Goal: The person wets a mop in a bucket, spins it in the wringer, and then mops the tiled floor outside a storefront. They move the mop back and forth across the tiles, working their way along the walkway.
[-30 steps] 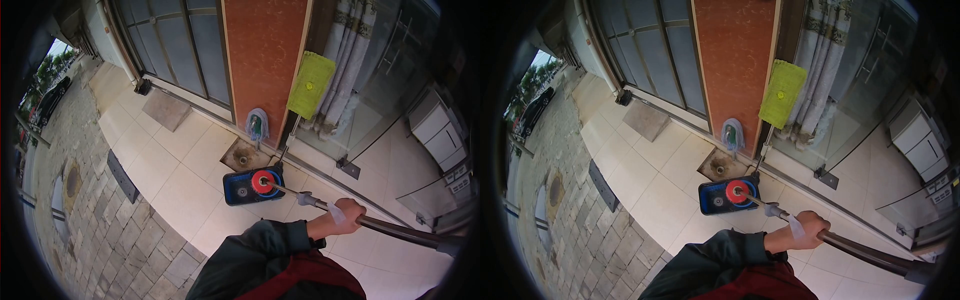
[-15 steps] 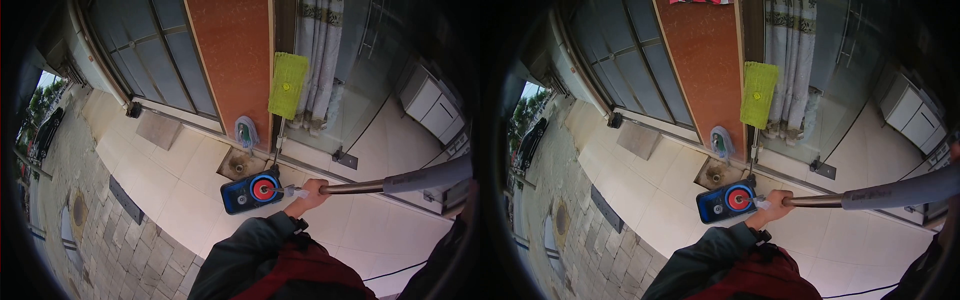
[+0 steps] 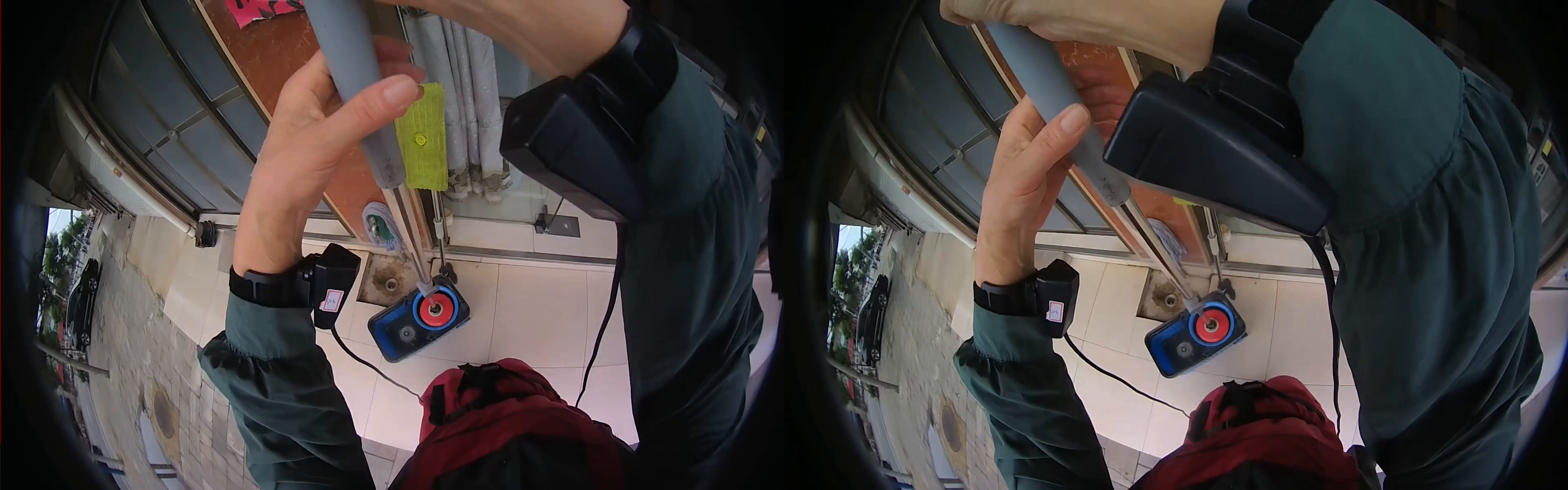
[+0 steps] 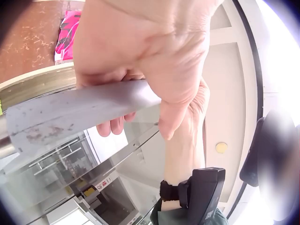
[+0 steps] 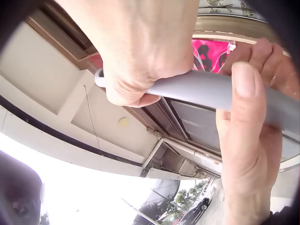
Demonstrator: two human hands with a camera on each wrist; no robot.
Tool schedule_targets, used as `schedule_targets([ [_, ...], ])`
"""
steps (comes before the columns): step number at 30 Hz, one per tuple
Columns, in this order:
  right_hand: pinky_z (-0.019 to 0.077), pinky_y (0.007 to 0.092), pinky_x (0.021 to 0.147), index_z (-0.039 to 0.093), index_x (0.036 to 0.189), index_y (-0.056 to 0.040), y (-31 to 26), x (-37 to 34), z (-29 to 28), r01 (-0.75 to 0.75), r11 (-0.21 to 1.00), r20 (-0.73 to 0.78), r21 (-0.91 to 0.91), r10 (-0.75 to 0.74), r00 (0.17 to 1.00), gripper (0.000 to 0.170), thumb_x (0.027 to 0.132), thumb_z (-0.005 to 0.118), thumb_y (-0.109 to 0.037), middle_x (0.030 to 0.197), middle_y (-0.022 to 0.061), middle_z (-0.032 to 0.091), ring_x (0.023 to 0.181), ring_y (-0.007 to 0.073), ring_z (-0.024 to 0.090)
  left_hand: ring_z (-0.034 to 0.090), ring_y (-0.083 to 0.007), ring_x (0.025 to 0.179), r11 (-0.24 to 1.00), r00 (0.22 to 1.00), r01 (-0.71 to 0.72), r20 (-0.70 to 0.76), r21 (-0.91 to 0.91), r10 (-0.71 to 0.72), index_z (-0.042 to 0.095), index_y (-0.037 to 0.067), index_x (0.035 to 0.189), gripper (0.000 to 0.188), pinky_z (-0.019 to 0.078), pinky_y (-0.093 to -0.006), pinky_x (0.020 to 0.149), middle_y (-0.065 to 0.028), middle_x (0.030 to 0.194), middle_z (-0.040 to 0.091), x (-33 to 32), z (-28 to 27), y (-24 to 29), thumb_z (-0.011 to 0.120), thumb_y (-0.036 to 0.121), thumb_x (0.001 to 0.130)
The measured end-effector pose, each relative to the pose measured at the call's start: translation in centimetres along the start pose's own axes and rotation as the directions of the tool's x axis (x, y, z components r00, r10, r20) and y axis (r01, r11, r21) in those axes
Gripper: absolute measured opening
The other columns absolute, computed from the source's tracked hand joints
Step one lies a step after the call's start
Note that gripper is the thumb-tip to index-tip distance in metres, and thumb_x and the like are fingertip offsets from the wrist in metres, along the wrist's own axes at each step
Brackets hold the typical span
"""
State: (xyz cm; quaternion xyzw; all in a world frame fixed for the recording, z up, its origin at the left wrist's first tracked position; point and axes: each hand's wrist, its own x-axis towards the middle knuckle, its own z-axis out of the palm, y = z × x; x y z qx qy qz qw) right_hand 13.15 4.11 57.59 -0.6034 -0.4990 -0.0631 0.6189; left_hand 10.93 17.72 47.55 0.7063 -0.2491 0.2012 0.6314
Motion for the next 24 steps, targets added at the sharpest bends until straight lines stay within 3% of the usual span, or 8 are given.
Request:
schedule_targets([
  [3,0.0403,0.0346,0.054,0.050,0.066,0.0002,2.7,2.3,3.5,-0.036,0.999,-0.132,0.019,0.038,0.991,0.018,0.066,0.052,-0.018,0.062,0.0088,0.050,0.058,0.0181,0.048,0.057,-0.0157,0.065,0.997,0.991,0.067,-0.119,0.025,-0.063,0.056,0.000,0.092,0.022,0.0465,-0.0272,0.062,-0.0088,0.073,0.058,1.6,-1.5,-1.5,0.063,0.018,0.081],
  [5,0.0392,0.0327,0.049,0.050,0.063,-0.0016,7.6,4.8,4.7,0.091,0.993,-0.188,0.081,-0.075,0.979,0.014,0.066,0.053,-0.014,0.059,0.0055,0.050,0.054,0.0147,0.047,0.050,-0.0123,0.049,0.987,0.971,0.143,-0.185,-0.072,-0.154,0.055,0.002,0.079,0.016,0.0420,-0.0253,0.049,-0.0040,0.057,0.051,1.5,-2.3,-4.5,0.062,0.016,0.081],
  [8,0.0370,0.0292,0.046,0.049,0.059,-0.0042,10.5,4.4,4.8,0.150,0.988,-0.147,0.034,-0.143,0.979,0.010,0.067,0.054,-0.010,0.054,0.0003,0.046,0.050,0.0111,0.045,0.040,-0.0101,0.041,0.991,0.925,0.118,-0.356,-0.055,-0.130,0.051,0.004,0.073,0.016,0.0335,-0.0260,0.041,-0.0010,0.052,0.042,1.2,-1.2,-6.6,0.061,0.014,0.081],
  [14,0.0377,0.0297,0.046,0.051,0.065,-0.0035,14.4,3.9,4.8,0.046,0.985,-0.132,0.167,-0.024,0.991,0.009,0.067,0.055,-0.011,0.055,0.0017,0.047,0.051,0.0105,0.045,0.043,-0.0084,0.042,0.984,0.894,0.155,-0.413,-0.086,-0.176,0.051,0.004,0.068,0.019,0.0352,-0.0246,0.040,-0.0001,0.052,0.047,1.1,-1.1,-9.7,0.064,0.014,0.079],
  [18,0.0361,0.0285,0.049,0.048,0.062,-0.0021,18.0,2.0,4.9,0.003,1.000,-0.133,0.010,-0.002,0.991,0.014,0.061,0.059,-0.011,0.057,0.0046,0.048,0.049,0.0140,0.043,0.047,-0.0047,0.050,0.971,0.877,0.197,-0.418,-0.136,-0.237,0.054,0.002,0.071,0.016,0.0377,-0.0227,0.044,0.0011,0.058,0.053,-0.9,-0.8,-12.8,0.065,0.011,0.077],
  [20,0.0372,0.0285,0.050,0.048,0.063,-0.0006,19.7,-0.1,5.5,0.045,0.998,-0.180,0.038,-0.037,0.983,0.013,0.061,0.057,-0.010,0.055,0.0053,0.047,0.052,0.0139,0.045,0.049,-0.0047,0.057,0.981,0.881,0.179,-0.431,-0.079,-0.195,0.055,0.001,0.075,0.013,0.0400,-0.0222,0.049,0.0008,0.064,0.056,-2.2,-0.5,-15.3,0.065,0.009,0.076],
  [24,0.0410,0.0287,0.056,0.053,0.078,0.0014,22.6,-4.5,6.7,-0.047,0.986,-0.151,0.158,0.072,0.986,0.019,0.063,0.058,-0.009,0.066,0.0063,0.052,0.060,0.0138,0.048,0.052,-0.0055,0.070,0.987,0.864,0.126,-0.501,0.104,-0.058,0.057,0.000,0.080,0.013,0.0429,-0.0224,0.060,-0.0009,0.072,0.059,-6.4,0.5,-20.8,0.066,0.006,0.073],
])
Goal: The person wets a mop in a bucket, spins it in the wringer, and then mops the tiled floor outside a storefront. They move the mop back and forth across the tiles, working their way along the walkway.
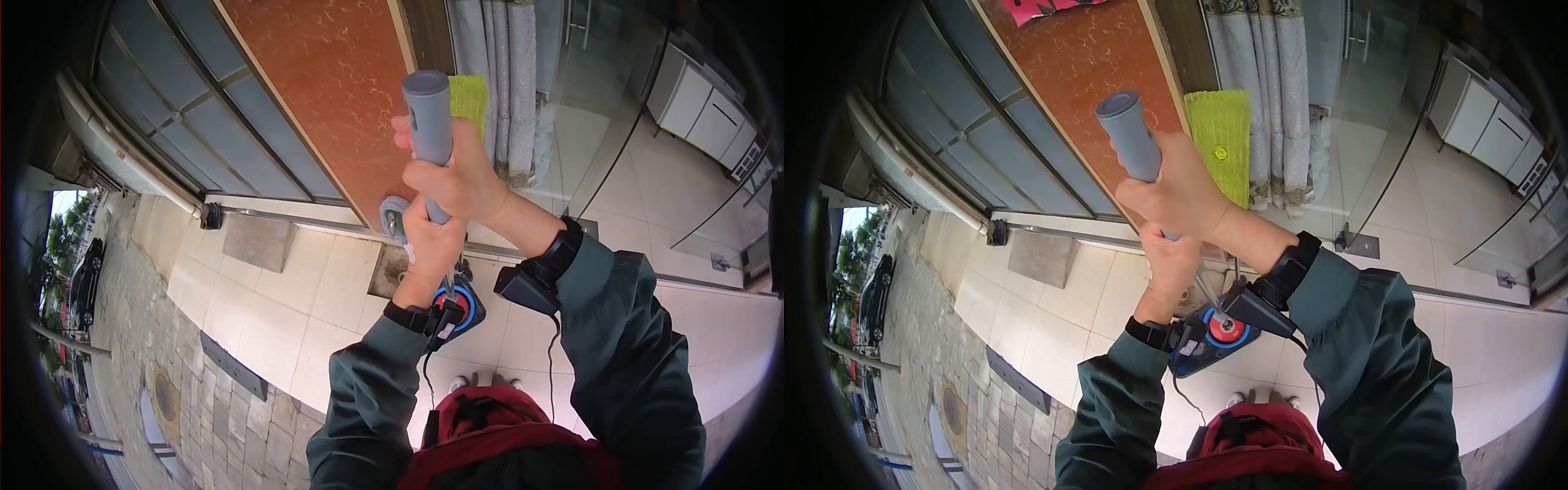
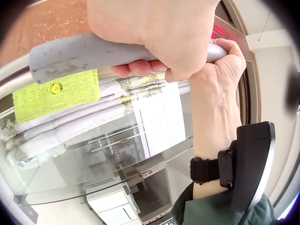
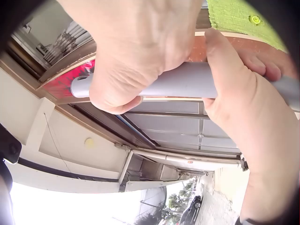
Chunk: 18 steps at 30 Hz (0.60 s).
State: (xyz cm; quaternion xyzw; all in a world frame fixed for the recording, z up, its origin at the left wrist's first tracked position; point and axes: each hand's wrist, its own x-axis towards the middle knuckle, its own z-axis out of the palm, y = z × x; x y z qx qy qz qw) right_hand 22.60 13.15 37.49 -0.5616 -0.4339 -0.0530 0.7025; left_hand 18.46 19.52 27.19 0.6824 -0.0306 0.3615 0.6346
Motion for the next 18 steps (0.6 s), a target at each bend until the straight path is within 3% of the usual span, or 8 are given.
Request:
schedule_targets([
  [2,0.0444,0.0272,0.067,0.055,0.102,0.0081,2.1,-2.6,-0.8,-0.188,0.977,0.105,-0.103,0.199,0.974,0.043,0.063,0.060,-0.010,0.084,0.0096,0.058,0.074,0.0127,0.054,0.054,-0.0076,0.069,0.998,0.998,0.053,0.015,0.043,-0.054,0.057,0.000,0.080,0.013,0.0445,-0.0242,0.061,-0.0026,0.072,0.060,-2.2,-0.6,-3.4,0.065,0.004,0.071],
  [4,0.0441,0.0265,0.065,0.057,0.095,0.0057,5.2,-6.2,-0.5,-0.266,0.962,0.087,-0.059,0.270,0.959,0.036,0.063,0.061,-0.009,0.080,0.0073,0.058,0.072,0.0111,0.053,0.055,-0.0093,0.067,0.994,0.998,-0.045,-0.027,0.102,0.048,0.056,0.000,0.079,0.012,0.0451,-0.0256,0.059,-0.0047,0.070,0.060,-4.4,-0.5,-5.6,0.063,0.004,0.070],
  [7,0.0448,0.0259,0.065,0.059,0.089,0.0016,11.9,-13.4,-0.4,-0.228,0.967,0.032,-0.113,0.233,0.972,0.032,0.061,0.068,-0.011,0.075,0.0031,0.058,0.070,0.0095,0.054,0.062,-0.0303,0.064,0.943,0.979,0.113,0.126,0.312,-0.159,0.059,0.005,0.080,0.011,0.0477,-0.0356,0.054,-0.0173,0.069,0.059,-9.1,-1.8,-10.6,0.059,0.015,0.074],
  [8,0.0453,0.0255,0.066,0.060,0.089,0.0016,12.7,-15.6,0.1,-0.297,0.949,-0.041,-0.103,0.294,0.955,0.032,0.062,0.070,-0.012,0.074,0.0027,0.058,0.069,0.0092,0.054,0.060,-0.0357,0.065,0.867,0.961,-0.218,0.253,0.449,0.110,0.060,0.006,0.080,0.012,0.0488,-0.0393,0.056,-0.0188,0.067,0.058,-10.1,-2.5,-11.9,0.057,0.016,0.074],
  [9,0.0455,0.0255,0.066,0.060,0.089,0.0024,12.8,-16.5,0.3,-0.369,0.926,-0.116,-0.075,0.360,0.926,0.031,0.062,0.070,-0.012,0.074,0.0024,0.058,0.068,0.0091,0.054,0.060,-0.0369,0.067,0.813,0.954,-0.250,0.275,0.526,0.116,0.059,0.006,0.081,0.013,0.0494,-0.0406,0.058,-0.0192,0.068,0.058,-10.6,-2.3,-12.3,0.058,0.014,0.072],
  [13,0.0461,0.0266,0.068,0.060,0.090,0.0039,10.9,-16.6,-0.3,-0.469,0.878,-0.178,-0.094,0.448,0.876,0.030,0.066,0.067,-0.012,0.078,0.0045,0.059,0.072,0.0107,0.055,0.063,-0.0278,0.072,0.936,0.930,0.208,0.238,0.285,-0.280,0.057,0.004,0.088,0.019,0.0485,-0.0349,0.062,-0.0157,0.080,0.062,-11.1,-1.7,-11.6,0.060,0.010,0.071],
  [16,0.0463,0.0277,0.072,0.059,0.092,0.0047,9.3,-17.8,-0.8,-0.327,0.934,-0.149,-0.142,0.307,0.940,0.033,0.069,0.070,-0.017,0.082,0.0070,0.059,0.076,0.0128,0.056,0.063,-0.0234,0.078,0.970,0.975,0.142,0.141,0.195,-0.171,0.056,0.003,0.092,0.023,0.0475,-0.0326,0.065,-0.0119,0.082,0.063,-12.9,-0.6,-9.1,0.061,0.009,0.071],
  [18,0.0447,0.0305,0.082,0.057,0.101,0.0070,5.8,-15.8,-1.5,-0.417,0.892,-0.031,-0.172,0.419,0.908,0.042,0.070,0.070,-0.018,0.097,0.0142,0.060,0.091,0.0173,0.057,0.062,-0.0206,0.080,0.987,0.968,-0.041,0.250,0.154,0.002,0.057,0.003,0.097,0.027,0.0479,-0.0320,0.067,-0.0090,0.083,0.063,-11.8,-0.8,-10.7,0.063,0.008,0.072],
])
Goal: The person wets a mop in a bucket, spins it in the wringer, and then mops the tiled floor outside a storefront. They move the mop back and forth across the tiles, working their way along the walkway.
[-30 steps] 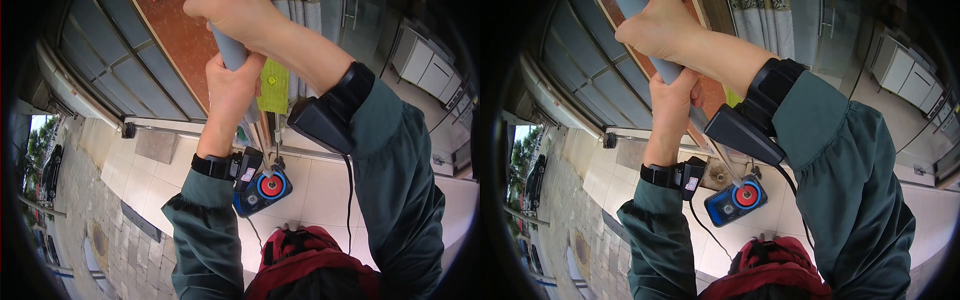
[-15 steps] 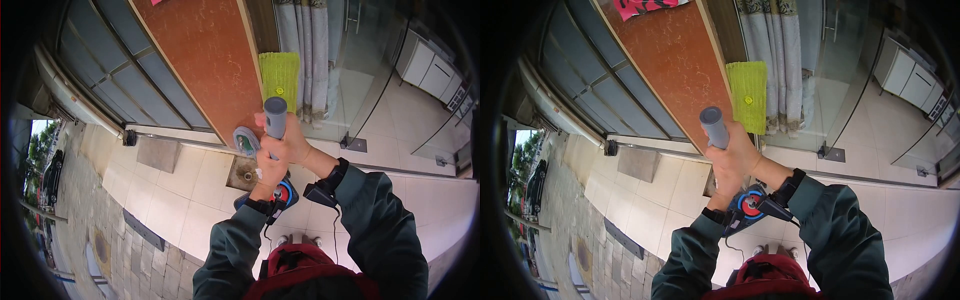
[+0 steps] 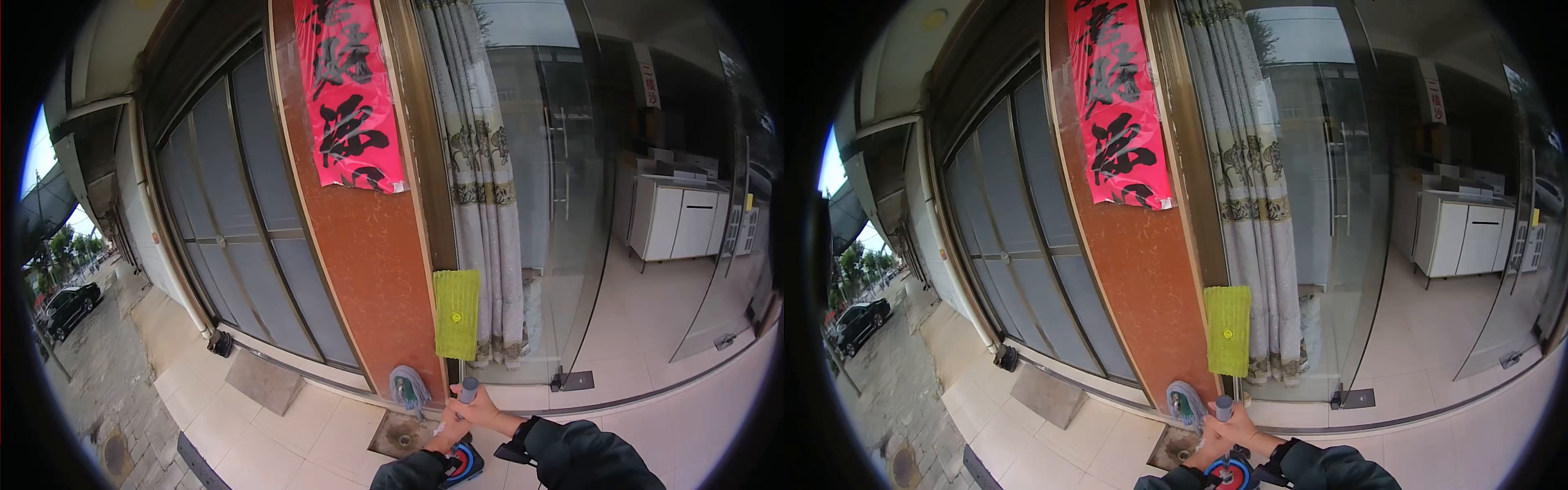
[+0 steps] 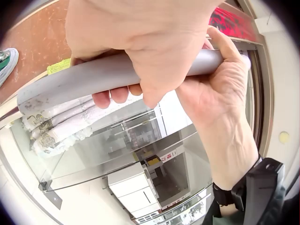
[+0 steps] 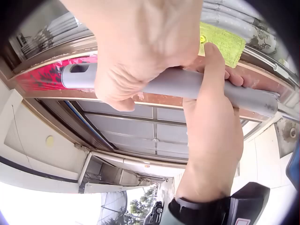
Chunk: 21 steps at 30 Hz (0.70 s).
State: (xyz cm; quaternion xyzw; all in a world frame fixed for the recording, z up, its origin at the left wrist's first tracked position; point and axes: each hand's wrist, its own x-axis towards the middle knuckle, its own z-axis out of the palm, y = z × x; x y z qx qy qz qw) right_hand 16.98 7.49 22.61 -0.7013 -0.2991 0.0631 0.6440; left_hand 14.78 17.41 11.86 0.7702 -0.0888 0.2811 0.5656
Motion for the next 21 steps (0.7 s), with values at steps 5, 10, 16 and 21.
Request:
schedule_targets([
  [5,0.0433,0.0306,0.087,0.055,0.107,0.0076,-11.4,4.2,-2.1,0.155,0.987,0.151,-0.051,-0.145,0.978,0.051,0.068,0.069,-0.022,0.106,0.0195,0.059,0.099,0.0228,0.057,0.060,-0.0148,0.063,0.999,0.999,0.039,0.037,-0.014,-0.038,0.058,0.001,0.090,0.020,0.0473,-0.0287,0.055,-0.0061,0.071,0.062,6.6,-4.0,12.5,0.066,0.009,0.073],
  [10,0.0420,0.0308,0.062,0.051,0.079,0.0022,-25.9,7.6,-1.0,0.516,0.855,0.139,-0.057,-0.505,0.852,0.025,0.060,0.063,-0.011,0.071,0.0061,0.052,0.066,0.0164,0.049,0.056,-0.0122,0.055,0.973,0.995,-0.093,-0.048,-0.210,0.085,0.054,0.001,0.077,0.006,0.0438,-0.0246,0.048,-0.0037,0.063,0.056,13.3,-9.1,27.0,0.058,-0.004,0.076],
  [16,0.0433,0.0287,0.073,0.049,0.107,0.0043,-28.9,7.8,0.3,0.467,0.884,0.220,0.005,-0.457,0.862,0.051,0.060,0.065,-0.011,0.085,0.0077,0.055,0.077,0.0149,0.053,0.056,-0.0127,0.055,0.966,0.991,-0.078,-0.121,-0.245,0.050,0.054,0.000,0.076,0.004,0.0437,-0.0255,0.048,-0.0044,0.061,0.055,13.0,-10.6,28.7,0.058,0.000,0.075],
  [21,0.0460,0.0299,0.081,0.053,0.106,0.0074,-13.9,8.5,2.5,0.315,0.948,0.183,0.051,-0.319,0.930,0.048,0.062,0.064,-0.009,0.093,0.0120,0.061,0.089,0.0171,0.059,0.059,-0.0153,0.073,0.976,0.871,-0.215,-0.446,0.031,0.206,0.057,0.000,0.085,0.014,0.0467,-0.0299,0.061,-0.0064,0.075,0.062,9.4,-6.6,15.3,0.059,0.008,0.073],
])
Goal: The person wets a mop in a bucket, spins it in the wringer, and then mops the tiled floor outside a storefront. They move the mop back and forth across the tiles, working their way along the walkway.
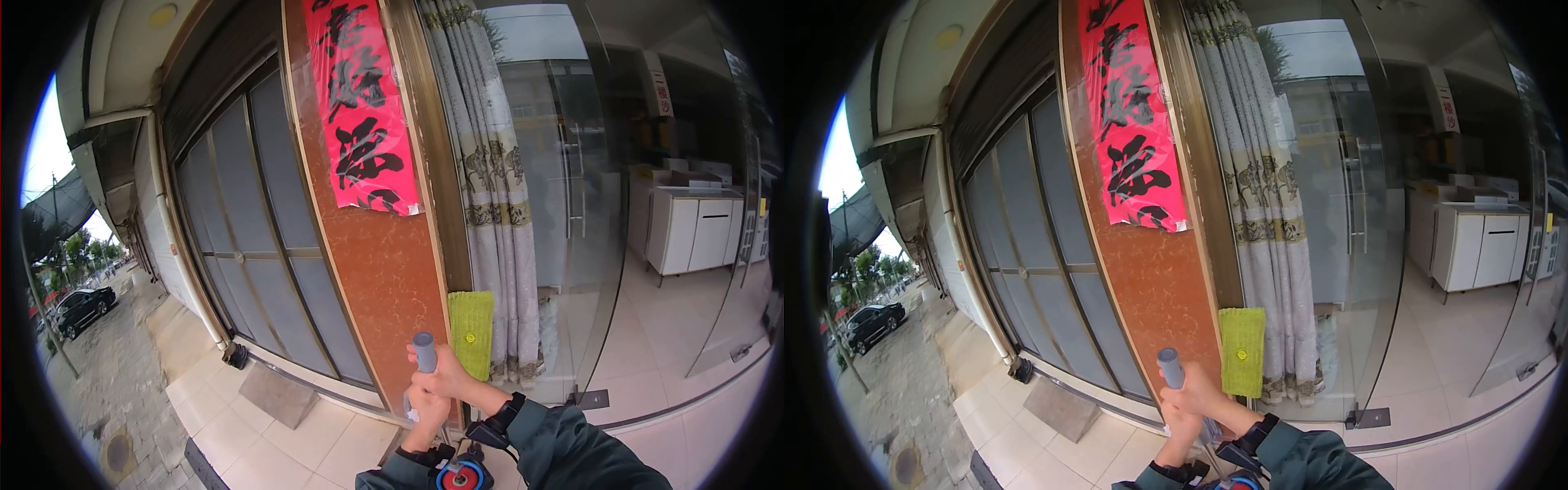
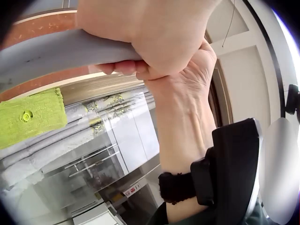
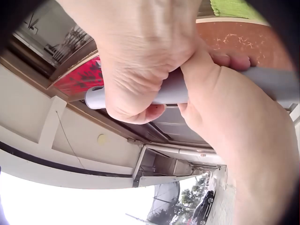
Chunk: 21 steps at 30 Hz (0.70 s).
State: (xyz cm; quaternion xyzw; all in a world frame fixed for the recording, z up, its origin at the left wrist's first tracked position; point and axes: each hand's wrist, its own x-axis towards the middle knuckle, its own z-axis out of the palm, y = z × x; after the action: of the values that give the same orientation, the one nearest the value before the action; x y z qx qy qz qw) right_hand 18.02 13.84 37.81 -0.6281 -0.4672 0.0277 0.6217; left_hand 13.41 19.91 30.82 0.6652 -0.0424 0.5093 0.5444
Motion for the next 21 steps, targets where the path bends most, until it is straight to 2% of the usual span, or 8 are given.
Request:
schedule_targets([
  [5,0.0452,0.0286,0.073,0.057,0.095,0.0010,10.0,-7.6,2.1,0.033,0.998,-0.002,0.057,-0.033,0.999,0.032,0.065,0.061,-0.009,0.083,0.0079,0.061,0.081,0.0138,0.057,0.058,-0.0149,0.083,0.993,0.983,0.112,0.144,0.030,-0.115,0.057,0.001,0.090,0.019,0.0463,-0.0297,0.069,-0.0075,0.086,0.061,-10.2,-1.9,-8.6,0.061,0.007,0.072],
  [8,0.0470,0.0309,0.081,0.058,0.099,0.0060,12.9,-12.0,3.7,-0.212,0.977,-0.072,0.021,0.213,0.974,0.040,0.064,0.066,-0.010,0.094,0.0140,0.063,0.089,0.0188,0.061,0.059,-0.0151,0.083,0.989,0.952,0.114,0.274,0.094,-0.136,0.058,0.003,0.090,0.020,0.0466,-0.0307,0.070,-0.0081,0.085,0.062,-11.0,-2.4,-10.6,0.062,0.008,0.071],
  [11,0.0466,0.0304,0.081,0.058,0.102,0.0051,14.4,-10.1,2.7,-0.099,0.995,-0.049,-0.016,0.098,0.994,0.041,0.064,0.065,-0.010,0.095,0.0137,0.063,0.091,0.0192,0.060,0.062,-0.0165,0.080,0.972,0.886,0.147,0.412,0.183,-0.211,0.060,0.004,0.087,0.019,0.0478,-0.0329,0.068,-0.0097,0.078,0.063,-10.8,-3.0,-11.1,0.063,0.011,0.070],
  [13,0.0457,0.0299,0.083,0.056,0.104,0.0082,6.6,-5.3,0.5,-0.140,0.990,0.009,-0.015,0.140,0.990,0.044,0.064,0.064,-0.008,0.099,0.0161,0.061,0.094,0.0208,0.059,0.062,-0.0167,0.074,0.975,0.886,-0.004,0.453,0.221,-0.100,0.059,0.003,0.089,0.022,0.0486,-0.0324,0.064,-0.0080,0.077,0.063,-4.3,-1.9,-5.7,0.065,0.009,0.069],
  [15,0.0460,0.0300,0.079,0.053,0.108,0.0095,-1.0,-0.8,-1.6,-0.006,1.000,-0.023,-0.021,0.005,1.000,0.049,0.063,0.063,-0.008,0.097,0.0147,0.059,0.089,0.0191,0.058,0.061,-0.0146,0.066,0.958,0.871,0.235,0.402,0.161,-0.281,0.058,-0.002,0.084,0.016,0.0484,-0.0284,0.055,-0.0076,0.073,0.062,1.7,-0.7,2.9,0.063,0.001,0.070],
  [17,0.0389,0.0299,0.051,0.047,0.067,-0.0006,-7.9,2.4,-2.5,0.205,0.978,-0.110,0.026,-0.201,0.973,0.015,0.063,0.059,-0.010,0.060,0.0012,0.046,0.056,0.0110,0.045,0.059,-0.0130,0.064,0.971,0.863,0.202,0.445,0.127,-0.238,0.058,0.000,0.084,0.013,0.0472,-0.0271,0.054,-0.0045,0.070,0.060,6.1,-0.4,8.4,0.063,0.005,0.074],
  [20,0.0448,0.0282,0.074,0.050,0.108,0.0095,-14.6,2.6,-3.3,0.105,0.995,-0.090,-0.002,-0.104,0.990,0.051,0.062,0.064,-0.008,0.092,0.0094,0.057,0.083,0.0147,0.055,0.059,-0.0134,0.055,0.985,0.922,0.138,0.376,-0.102,-0.090,0.057,-0.003,0.081,0.011,0.0462,-0.0267,0.048,-0.0071,0.063,0.060,7.7,0.6,11.6,0.059,0.002,0.072],
  [21,0.0369,0.0291,0.050,0.046,0.067,-0.0006,-13.8,2.5,-3.0,0.255,0.967,-0.135,0.003,-0.252,0.958,0.015,0.062,0.058,-0.008,0.059,0.0011,0.044,0.055,0.0102,0.042,0.059,-0.0137,0.057,0.984,0.930,0.162,0.345,-0.068,-0.129,0.057,-0.002,0.082,0.011,0.0464,-0.0271,0.050,-0.0073,0.065,0.060,7.5,0.8,11.2,0.059,0.003,0.072],
])
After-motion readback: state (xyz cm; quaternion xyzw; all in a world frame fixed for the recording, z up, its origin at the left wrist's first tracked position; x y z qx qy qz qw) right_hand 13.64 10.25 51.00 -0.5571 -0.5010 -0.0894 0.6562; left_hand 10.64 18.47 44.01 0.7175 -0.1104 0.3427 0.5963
